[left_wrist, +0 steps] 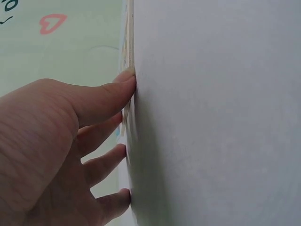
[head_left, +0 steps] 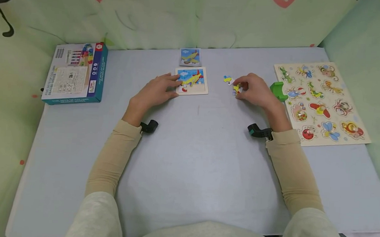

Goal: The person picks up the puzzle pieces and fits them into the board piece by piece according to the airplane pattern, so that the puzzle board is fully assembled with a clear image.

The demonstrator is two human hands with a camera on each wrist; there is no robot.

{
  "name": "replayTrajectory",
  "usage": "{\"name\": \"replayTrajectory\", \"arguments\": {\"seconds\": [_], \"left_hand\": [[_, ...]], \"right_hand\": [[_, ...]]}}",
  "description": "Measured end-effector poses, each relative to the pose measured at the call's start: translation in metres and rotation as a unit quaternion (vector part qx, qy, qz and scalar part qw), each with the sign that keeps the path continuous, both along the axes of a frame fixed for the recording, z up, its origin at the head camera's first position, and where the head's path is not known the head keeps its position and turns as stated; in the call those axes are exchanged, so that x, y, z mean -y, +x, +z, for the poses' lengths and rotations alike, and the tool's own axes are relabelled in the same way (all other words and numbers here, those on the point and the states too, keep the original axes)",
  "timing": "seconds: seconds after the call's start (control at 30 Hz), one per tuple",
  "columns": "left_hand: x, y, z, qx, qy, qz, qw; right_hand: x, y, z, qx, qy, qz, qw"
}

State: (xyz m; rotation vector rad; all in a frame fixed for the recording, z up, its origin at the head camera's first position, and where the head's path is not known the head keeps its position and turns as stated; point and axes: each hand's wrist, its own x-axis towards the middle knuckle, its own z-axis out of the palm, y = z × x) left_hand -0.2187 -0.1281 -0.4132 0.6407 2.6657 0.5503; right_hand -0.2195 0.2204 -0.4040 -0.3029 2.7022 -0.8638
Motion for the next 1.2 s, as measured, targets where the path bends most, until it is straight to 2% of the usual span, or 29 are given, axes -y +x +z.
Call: {"name": "replayTrajectory", "arguments": {"seconds": [0.2, 0.4, 0.63, 0.77, 1.03, 1.2], "left_hand": [[0.0, 0.0, 0.0, 0.0, 0.002, 0.001, 1.0], [0.0, 0.0, 0.001, 0.0, 0.005, 0.001, 1.0], [0.001, 0.0, 0.001, 0.002, 0.004, 0.0, 1.0], [0.0, 0.001, 0.002, 0.002, 0.004, 0.0, 1.0], [0.0, 0.0, 0.001, 0.002, 0.002, 0.0, 1.0], [0.001, -0.001, 0.002, 0.004, 0.003, 0.0, 1.0]], "right_hand": [[-0.003, 0.001, 0.0, -0.013, -0.02, -0.028, 0.9993], [0.004, 0.002, 0.006, -0.026, -0.062, -0.054, 0.9962], [0.026, -0.008, 0.001, -0.027, -0.105, -0.073, 0.9914], [0.042, -0.013, -0.005, -0.027, -0.126, -0.068, 0.9894], [0.069, -0.014, -0.01, -0.029, -0.152, -0.078, 0.9849], [0.081, -0.014, -0.009, -0.021, -0.185, -0.098, 0.9776]]}}
